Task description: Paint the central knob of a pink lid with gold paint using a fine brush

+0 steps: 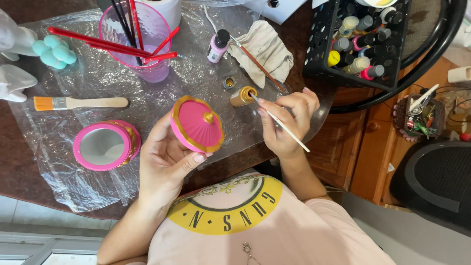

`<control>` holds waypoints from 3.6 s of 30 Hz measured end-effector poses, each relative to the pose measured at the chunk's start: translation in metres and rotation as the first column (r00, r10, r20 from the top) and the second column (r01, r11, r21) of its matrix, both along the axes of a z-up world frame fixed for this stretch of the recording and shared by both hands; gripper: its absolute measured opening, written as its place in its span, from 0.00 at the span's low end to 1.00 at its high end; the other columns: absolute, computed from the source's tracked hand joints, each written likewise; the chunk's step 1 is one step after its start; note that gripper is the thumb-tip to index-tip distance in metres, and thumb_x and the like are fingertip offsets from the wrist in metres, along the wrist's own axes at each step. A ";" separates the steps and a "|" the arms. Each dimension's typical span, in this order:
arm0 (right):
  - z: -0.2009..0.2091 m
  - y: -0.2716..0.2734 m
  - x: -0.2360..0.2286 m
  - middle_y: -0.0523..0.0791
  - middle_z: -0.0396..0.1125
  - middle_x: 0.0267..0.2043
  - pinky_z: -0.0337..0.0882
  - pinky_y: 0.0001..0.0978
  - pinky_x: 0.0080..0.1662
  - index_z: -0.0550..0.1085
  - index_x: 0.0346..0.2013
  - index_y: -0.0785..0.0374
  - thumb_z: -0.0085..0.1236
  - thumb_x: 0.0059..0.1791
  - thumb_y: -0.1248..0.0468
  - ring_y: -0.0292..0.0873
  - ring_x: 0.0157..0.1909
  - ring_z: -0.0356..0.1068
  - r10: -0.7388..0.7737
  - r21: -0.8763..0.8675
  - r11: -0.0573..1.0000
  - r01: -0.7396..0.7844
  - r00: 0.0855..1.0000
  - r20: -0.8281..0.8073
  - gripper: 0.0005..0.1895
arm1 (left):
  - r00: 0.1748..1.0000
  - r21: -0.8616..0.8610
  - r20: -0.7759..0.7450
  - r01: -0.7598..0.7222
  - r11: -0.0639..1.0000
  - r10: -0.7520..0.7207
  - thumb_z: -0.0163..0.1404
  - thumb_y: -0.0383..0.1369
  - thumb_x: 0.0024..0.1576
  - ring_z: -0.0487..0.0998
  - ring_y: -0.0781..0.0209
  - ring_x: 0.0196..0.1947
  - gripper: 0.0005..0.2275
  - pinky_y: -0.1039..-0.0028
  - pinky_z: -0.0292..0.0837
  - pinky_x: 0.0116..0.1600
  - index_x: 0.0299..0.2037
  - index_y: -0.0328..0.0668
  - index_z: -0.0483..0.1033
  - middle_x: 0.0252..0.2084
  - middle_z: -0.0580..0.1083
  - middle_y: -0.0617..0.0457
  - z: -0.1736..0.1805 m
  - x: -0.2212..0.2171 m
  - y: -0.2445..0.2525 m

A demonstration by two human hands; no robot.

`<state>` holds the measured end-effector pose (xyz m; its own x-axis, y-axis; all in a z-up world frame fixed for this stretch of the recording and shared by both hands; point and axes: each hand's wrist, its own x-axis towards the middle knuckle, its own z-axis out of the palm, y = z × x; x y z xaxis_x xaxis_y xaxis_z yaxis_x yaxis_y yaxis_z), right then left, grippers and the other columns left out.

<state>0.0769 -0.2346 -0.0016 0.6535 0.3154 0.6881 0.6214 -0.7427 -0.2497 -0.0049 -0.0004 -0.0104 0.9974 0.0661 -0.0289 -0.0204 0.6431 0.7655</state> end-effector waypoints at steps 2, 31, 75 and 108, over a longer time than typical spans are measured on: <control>0.004 0.000 -0.003 0.44 0.63 0.37 0.59 0.51 0.61 0.79 0.43 0.55 0.55 0.57 0.60 0.48 0.42 0.61 0.010 0.046 0.999 -0.010 1.000 0.009 0.06 | 1.000 -0.001 0.016 0.007 1.000 -0.007 0.64 0.24 0.50 0.68 0.52 0.69 0.36 0.62 0.82 0.58 0.70 0.39 0.61 0.74 0.62 0.42 -0.004 -0.001 0.001; 0.053 0.042 -0.040 0.47 0.63 0.21 0.66 0.24 0.23 0.70 0.29 0.64 0.54 0.52 0.62 0.37 0.17 0.60 0.378 0.721 0.578 -0.384 0.908 0.180 0.09 | 0.760 0.600 0.649 -0.498 0.626 -0.017 0.59 0.26 0.62 0.76 0.26 0.65 0.22 0.48 0.79 0.70 0.63 0.36 0.63 0.63 0.68 0.25 0.008 -0.009 0.006; 0.088 0.041 -0.035 0.53 0.62 0.39 0.83 0.61 0.53 0.64 0.42 0.60 0.49 0.57 0.68 0.42 0.33 0.60 0.857 0.903 0.317 -0.291 0.496 -0.141 0.04 | 0.689 0.514 0.723 -0.485 0.708 -0.053 0.59 0.28 0.63 0.78 0.29 0.63 0.22 0.56 0.85 0.64 0.65 0.37 0.64 0.63 0.66 0.21 0.002 -0.008 0.006; 0.071 0.020 -0.009 0.53 0.66 0.35 0.78 0.49 0.61 0.66 0.40 0.59 0.53 0.57 0.61 0.46 0.41 0.66 0.140 0.583 0.806 -0.097 0.990 -0.029 0.07 | 0.756 0.450 0.648 -0.477 0.755 0.091 0.61 0.35 0.59 0.70 0.33 0.71 0.32 0.43 0.74 0.77 0.72 0.44 0.58 0.68 0.64 0.35 -0.004 -0.012 0.011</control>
